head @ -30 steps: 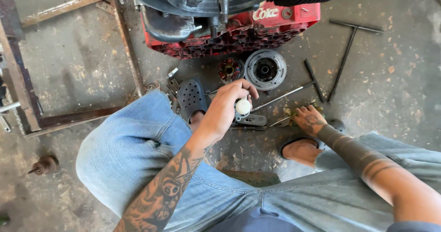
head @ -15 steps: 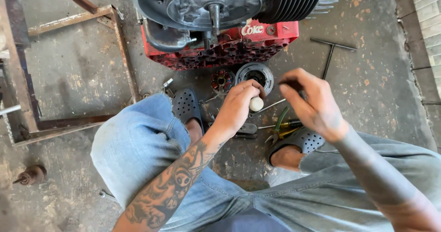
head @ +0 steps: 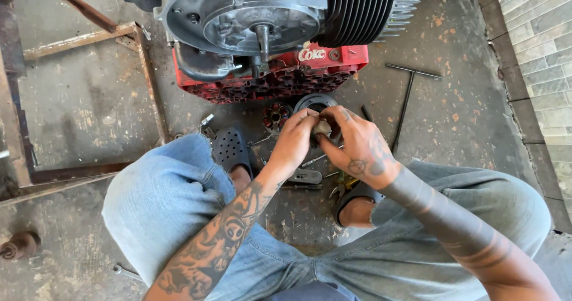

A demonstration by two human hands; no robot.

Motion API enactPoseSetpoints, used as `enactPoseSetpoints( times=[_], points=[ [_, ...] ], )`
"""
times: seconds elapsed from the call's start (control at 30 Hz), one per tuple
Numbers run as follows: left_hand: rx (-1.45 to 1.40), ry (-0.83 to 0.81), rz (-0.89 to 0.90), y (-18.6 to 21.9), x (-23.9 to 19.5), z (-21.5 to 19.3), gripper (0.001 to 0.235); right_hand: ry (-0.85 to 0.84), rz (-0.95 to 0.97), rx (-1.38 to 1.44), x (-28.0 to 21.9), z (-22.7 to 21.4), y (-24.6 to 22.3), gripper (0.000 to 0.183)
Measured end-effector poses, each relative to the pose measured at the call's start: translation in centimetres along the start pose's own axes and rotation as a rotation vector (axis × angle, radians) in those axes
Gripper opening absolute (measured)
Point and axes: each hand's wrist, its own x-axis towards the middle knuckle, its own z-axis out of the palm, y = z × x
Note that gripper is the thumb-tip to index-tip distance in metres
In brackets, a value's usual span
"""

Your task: Disassembling and inspecting a motorcycle carburetor using a screwdriver and pliers

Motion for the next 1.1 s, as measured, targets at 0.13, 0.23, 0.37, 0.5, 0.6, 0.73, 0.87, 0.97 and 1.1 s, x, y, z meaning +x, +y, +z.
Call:
enactPoseSetpoints(
  times=[0.13,0.23,0.37,0.5,0.6,0.73,0.87,0.97,1.1],
  points=[
    [-0.013,0.015,0.000,-0.6,0.6,-0.5,0.026,0.027,0.063,0.139,1.4,0.2,0.9,0.036],
    [0.000,0.031,-0.017,-0.6,0.9,-1.1,0.027,0.070,0.042,0.145,2.4,0.3,0.9,0.032],
    [-0.094,0.050,0.040,-1.3,1.2,-1.7,0.033,0.149,-0.060,0.042,2.9,0.7,-0.1,0.027],
    [-0.101,0.067,0.029,-0.7,0.9,-2.6,0.034,0.122,0.021,0.256,4.8,0.5,2.1,0.026],
    [-0.083,0.061,0.014,-1.7,1.0,-3.3,0.029,0.154,0.110,0.185,7.2,1.5,6.7,0.035],
    [-0.159,0.080,-0.044,-2.3,0.7,-3.9,0.028,0.310,0.146,-0.034,9.3,2.7,11.0,0.032],
    [-0.128,0.098,-0.040,-0.6,-0.1,-4.0,0.028,0.456,0.108,-0.118,10.5,4.3,14.4,0.031],
    [-0.101,0.079,-0.016,-1.3,0.0,-4.0,0.028,0.501,0.115,-0.117,10.3,4.5,14.9,0.030],
    [-0.065,0.084,0.049,-2.9,0.5,-3.3,0.027,0.512,0.148,-0.104,10.5,4.7,16.7,0.031]
  ],
)
